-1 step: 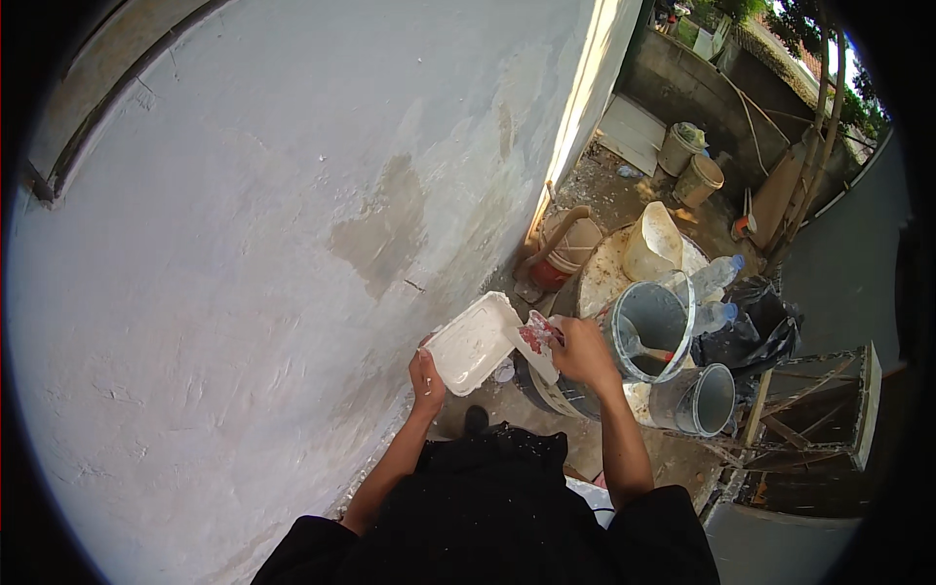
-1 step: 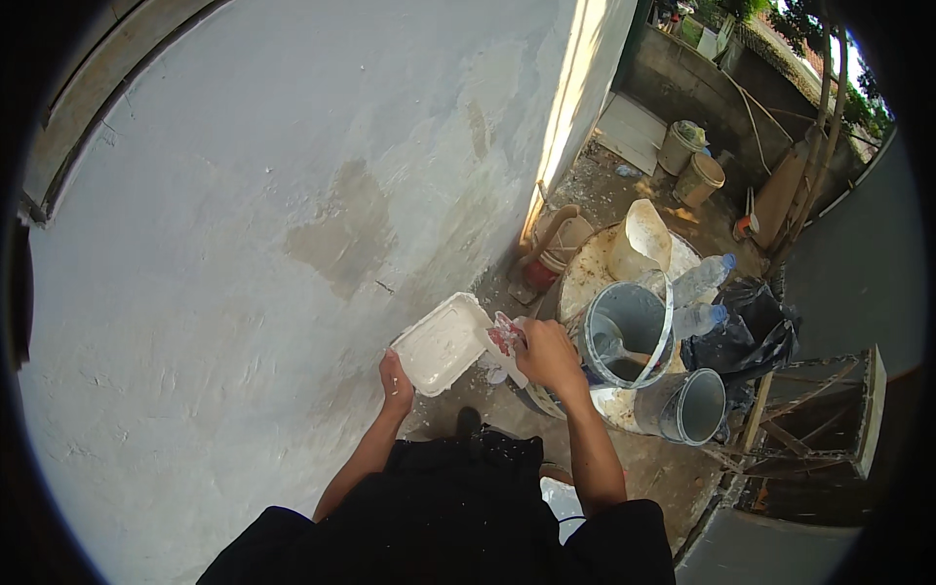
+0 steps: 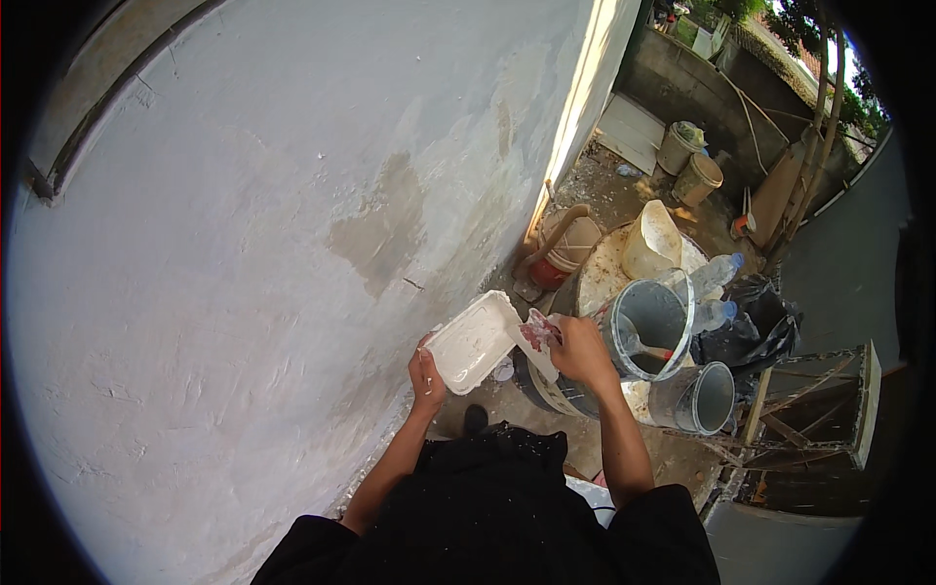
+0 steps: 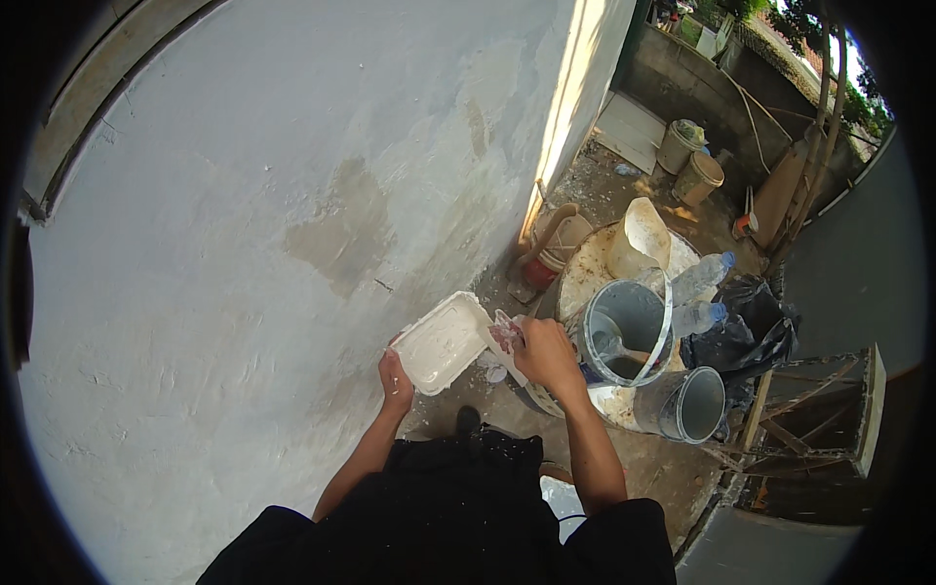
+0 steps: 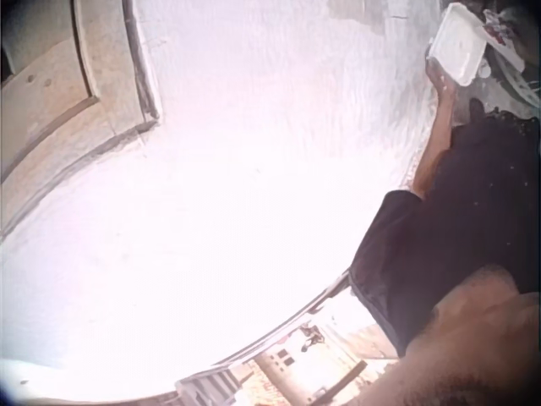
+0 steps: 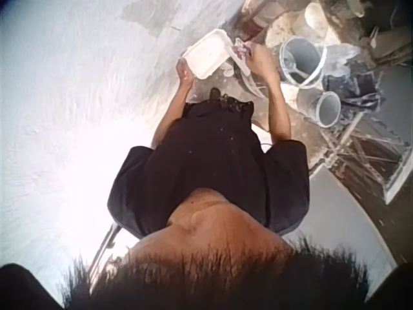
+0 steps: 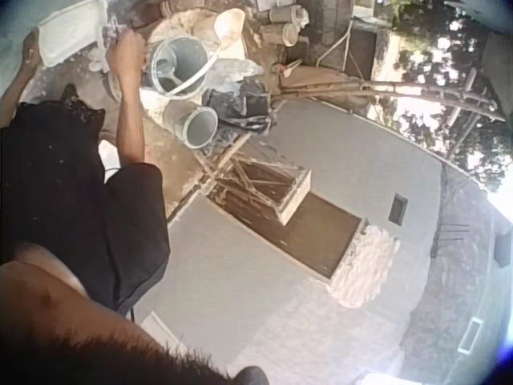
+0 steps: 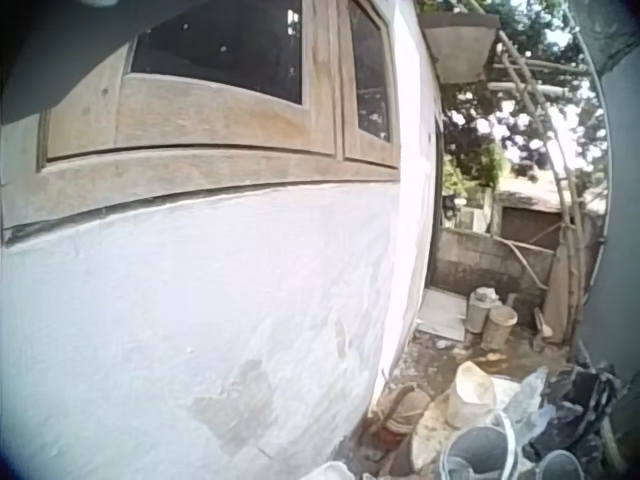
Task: The person applies wall putty from a plastic container onto an exterior wall, then smooths it with a putty knife.
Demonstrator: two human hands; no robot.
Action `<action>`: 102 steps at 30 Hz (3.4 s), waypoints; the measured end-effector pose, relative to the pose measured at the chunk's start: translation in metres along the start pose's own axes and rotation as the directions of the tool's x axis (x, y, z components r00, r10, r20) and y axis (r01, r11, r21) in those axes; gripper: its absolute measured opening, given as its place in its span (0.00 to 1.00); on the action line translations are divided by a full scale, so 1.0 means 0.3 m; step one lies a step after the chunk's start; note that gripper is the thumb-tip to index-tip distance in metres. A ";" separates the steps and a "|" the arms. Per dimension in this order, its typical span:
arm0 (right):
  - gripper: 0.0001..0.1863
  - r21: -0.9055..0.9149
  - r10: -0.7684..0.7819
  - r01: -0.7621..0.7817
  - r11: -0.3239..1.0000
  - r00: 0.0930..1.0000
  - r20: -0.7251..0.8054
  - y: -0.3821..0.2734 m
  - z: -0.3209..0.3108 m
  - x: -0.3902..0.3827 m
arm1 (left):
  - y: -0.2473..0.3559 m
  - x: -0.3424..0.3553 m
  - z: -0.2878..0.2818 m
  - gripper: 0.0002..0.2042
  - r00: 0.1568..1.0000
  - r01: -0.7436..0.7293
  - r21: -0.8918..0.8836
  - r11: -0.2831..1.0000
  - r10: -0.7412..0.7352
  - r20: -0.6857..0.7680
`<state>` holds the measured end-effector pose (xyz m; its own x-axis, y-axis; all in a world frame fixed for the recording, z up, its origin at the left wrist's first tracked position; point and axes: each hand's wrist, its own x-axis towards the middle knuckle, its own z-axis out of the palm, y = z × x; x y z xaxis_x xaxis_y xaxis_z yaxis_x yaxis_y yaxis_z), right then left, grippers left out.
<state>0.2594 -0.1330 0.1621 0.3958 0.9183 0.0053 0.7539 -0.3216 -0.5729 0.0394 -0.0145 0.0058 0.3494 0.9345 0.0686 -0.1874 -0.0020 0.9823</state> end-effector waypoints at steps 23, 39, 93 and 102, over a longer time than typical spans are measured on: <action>0.08 0.316 0.024 -0.027 0.948 1.000 0.012 -0.004 0.101 0.000 | 0.068 -0.051 0.022 0.30 0.961 -0.248 0.176 0.953 0.265 -0.082; 0.08 0.415 -0.118 0.032 0.909 0.976 0.185 0.008 0.185 0.000 | 0.112 -0.042 0.045 0.28 0.968 -0.187 0.253 0.949 0.222 -0.117; 0.06 0.539 0.254 0.066 0.840 0.830 -0.497 -0.355 0.270 0.578 | -0.049 -0.103 -0.213 0.34 0.915 0.362 -0.307 0.880 -0.398 -0.061; 0.10 0.658 0.476 -0.034 0.752 0.718 -0.507 0.038 0.222 0.603 | -0.017 -0.114 -0.229 0.34 0.913 0.384 -0.301 0.873 -0.408 -0.019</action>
<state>0.3047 0.0447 0.1019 0.9092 0.3895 0.1469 0.2088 -0.1214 -0.9704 -0.0346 -0.0221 -0.0135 0.3778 0.8605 -0.3418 -0.3057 0.4643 0.8313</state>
